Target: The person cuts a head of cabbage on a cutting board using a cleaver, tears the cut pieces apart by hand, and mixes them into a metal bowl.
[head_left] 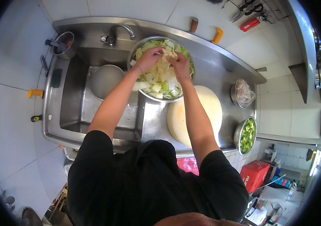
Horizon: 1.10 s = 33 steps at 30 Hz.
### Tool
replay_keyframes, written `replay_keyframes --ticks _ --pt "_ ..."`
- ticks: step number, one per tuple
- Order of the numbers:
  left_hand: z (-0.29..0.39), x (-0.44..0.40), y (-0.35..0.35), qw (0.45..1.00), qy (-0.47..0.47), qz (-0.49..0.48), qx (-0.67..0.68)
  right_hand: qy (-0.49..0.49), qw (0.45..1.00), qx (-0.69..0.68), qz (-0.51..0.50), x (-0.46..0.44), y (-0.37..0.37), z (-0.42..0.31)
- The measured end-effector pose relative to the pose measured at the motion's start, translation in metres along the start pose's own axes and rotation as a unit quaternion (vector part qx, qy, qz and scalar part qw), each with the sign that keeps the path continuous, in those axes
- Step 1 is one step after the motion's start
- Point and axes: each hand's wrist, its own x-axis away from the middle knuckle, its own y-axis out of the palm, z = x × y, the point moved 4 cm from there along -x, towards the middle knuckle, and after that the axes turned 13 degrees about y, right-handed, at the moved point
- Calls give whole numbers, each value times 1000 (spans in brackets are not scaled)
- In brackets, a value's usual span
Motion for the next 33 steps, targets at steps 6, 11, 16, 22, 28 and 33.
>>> replay_keyframes --ticks 6,11,16,22,28,33 --pt "16 10 -2 994 -64 -59 -61 77 992 -56 -85 1 -4 -1" --pt "2 10 -1 995 -51 -59 59 114 956 -202 -178 7 -6 10" --pt "-6 13 6 964 -89 -32 248 119 942 -254 -185 9 -8 11" --pt "7 21 6 967 -130 -11 218 101 961 -201 -159 6 -5 8" --pt "9 6 -4 987 -83 -56 125 49 995 37 -73 6 6 -32" --pt "12 -2 -37 988 -109 42 98 41 996 30 -68 -8 -14 -34"
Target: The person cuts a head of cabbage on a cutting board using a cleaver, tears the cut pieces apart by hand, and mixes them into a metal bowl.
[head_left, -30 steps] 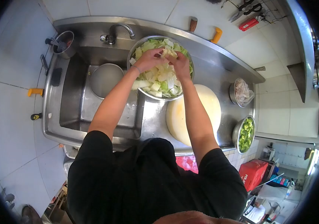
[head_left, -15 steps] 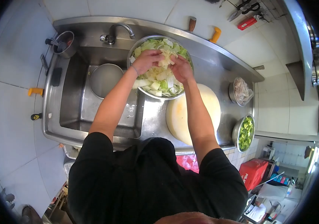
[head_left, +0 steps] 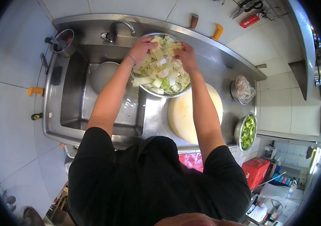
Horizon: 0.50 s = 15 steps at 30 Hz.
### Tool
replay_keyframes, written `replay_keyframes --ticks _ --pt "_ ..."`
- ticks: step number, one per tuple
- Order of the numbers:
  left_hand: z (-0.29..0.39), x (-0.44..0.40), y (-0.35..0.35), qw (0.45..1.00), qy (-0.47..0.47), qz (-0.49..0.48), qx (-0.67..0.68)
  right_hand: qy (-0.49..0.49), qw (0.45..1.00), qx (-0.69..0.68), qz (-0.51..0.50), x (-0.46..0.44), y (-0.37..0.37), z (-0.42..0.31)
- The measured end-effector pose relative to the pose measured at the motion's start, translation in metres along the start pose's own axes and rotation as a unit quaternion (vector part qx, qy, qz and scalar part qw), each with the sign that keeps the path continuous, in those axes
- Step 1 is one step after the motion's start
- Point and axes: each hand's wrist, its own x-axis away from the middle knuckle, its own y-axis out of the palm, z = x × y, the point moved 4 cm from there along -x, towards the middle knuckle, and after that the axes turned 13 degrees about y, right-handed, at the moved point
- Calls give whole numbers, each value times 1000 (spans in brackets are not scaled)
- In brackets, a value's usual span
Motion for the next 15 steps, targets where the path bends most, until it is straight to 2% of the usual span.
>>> replay_keyframes --ticks 1,2,4,5,6,8,9,11,12,14,15 --pt "7 0 -6 999 3 28 -39 -8 1000 2 13 -2 -6 2" --pt "13 0 -7 998 16 12 -64 -15 1000 4 27 -3 -13 4" --pt "19 5 -6 992 39 -22 -114 -35 986 162 30 15 -15 -12" --pt "7 9 -6 960 103 -20 -260 -45 970 238 32 24 -15 -17" --pt "-21 16 -2 902 165 -16 -398 -45 960 277 9 25 -16 -8" --pt "-12 37 12 829 49 -157 -534 -41 935 349 -37 27 -20 28" --pt "15 56 19 793 -128 -293 -519 6 911 408 -63 28 -25 47" --pt "0 79 28 747 -98 -320 -575 97 845 513 -117 33 -32 82" --pt "-12 84 30 724 -84 -330 -600 79 844 523 -91 37 -28 94" --pt "-34 84 38 744 -68 -299 -594 43 836 546 -42 47 -14 115" --pt "-48 85 44 754 -60 -284 -590 30 849 527 -18 45 -7 125"
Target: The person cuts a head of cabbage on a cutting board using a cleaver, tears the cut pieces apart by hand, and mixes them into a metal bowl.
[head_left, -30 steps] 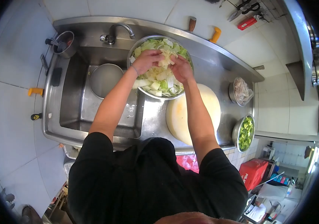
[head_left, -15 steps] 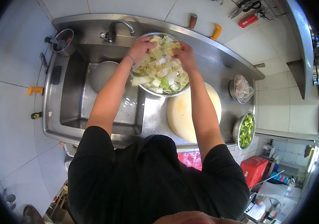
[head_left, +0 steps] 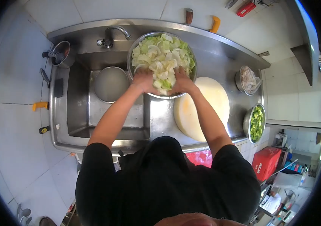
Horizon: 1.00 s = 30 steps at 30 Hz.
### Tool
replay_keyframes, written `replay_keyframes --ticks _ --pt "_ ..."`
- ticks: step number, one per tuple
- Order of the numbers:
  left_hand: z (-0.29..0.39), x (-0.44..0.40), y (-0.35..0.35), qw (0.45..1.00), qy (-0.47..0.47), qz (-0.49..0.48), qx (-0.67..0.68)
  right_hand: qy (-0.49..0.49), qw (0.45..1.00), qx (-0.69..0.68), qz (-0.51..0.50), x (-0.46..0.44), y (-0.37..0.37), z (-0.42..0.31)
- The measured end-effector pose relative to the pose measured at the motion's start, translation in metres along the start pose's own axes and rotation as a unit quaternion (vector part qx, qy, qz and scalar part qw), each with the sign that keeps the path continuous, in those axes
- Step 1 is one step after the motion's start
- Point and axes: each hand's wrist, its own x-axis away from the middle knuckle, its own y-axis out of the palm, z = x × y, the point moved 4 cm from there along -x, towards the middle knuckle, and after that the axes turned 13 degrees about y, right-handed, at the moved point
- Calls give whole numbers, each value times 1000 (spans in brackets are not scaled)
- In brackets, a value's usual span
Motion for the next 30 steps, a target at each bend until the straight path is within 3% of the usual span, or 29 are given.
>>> replay_keyframes --ticks 4,7,9,11,13,17,20,24,27,29,30 --pt "-4 -35 16 998 -53 14 30 13 990 -114 81 -8 16 -24" --pt "-1 -34 15 979 -78 129 138 47 979 -172 102 -14 9 -28" --pt "0 -32 7 962 -68 200 172 20 959 -228 169 -16 0 -24" --pt "5 -21 -4 950 -35 265 162 69 974 -181 119 -17 -26 -22" --pt "1 -26 -20 945 -14 263 195 88 978 -160 98 -2 -67 -30" --pt "11 -37 -75 934 80 297 182 27 976 -136 170 -8 -118 -39" --pt "13 -53 -103 954 91 231 171 -13 970 -109 217 -13 -153 -50" --pt "5 -74 -119 982 126 134 29 -22 977 -126 171 -4 -184 -71" --pt "-21 -90 -114 984 81 154 -32 -101 952 -134 255 -19 -184 -70" --pt "-18 -71 -118 964 99 246 11 -158 911 -130 356 -11 -182 -71" --pt "-13 -50 -118 950 104 291 33 -129 921 -153 334 -9 -182 -70"
